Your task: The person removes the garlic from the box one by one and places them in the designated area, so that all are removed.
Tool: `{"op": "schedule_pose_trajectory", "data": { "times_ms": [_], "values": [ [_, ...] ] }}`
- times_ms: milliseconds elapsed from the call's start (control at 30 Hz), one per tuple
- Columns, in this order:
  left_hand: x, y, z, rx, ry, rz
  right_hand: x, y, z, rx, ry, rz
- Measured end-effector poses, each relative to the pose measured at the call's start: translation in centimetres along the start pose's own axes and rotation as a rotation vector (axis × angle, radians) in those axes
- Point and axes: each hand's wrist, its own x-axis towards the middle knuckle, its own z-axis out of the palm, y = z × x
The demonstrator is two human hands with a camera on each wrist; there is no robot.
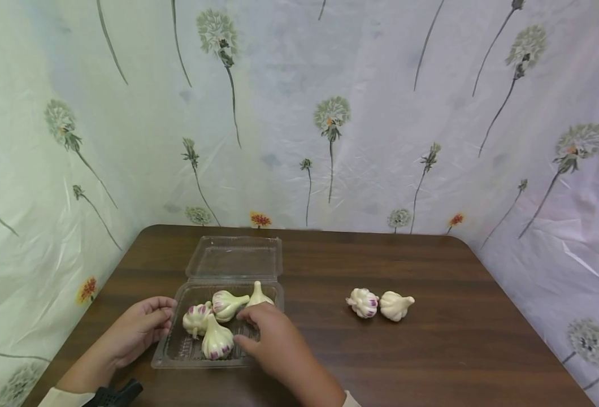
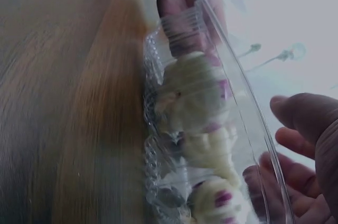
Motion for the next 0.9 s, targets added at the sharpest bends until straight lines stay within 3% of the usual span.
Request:
{"op": "schedule_pose_trajectory", "data": {
  "times_ms": [500,900],
  "values": [
    [0.0,-0.3,0.0,-0.006,0.003,-0.012,0.8,-1.1,1.1,-0.138,-0.115,-0.012],
    [-0.1,0.2,0.1,0.012,0.014,-0.012,2.0,-2.1,1.5,-0.15,-0.152,-0.004]
  ]
}}
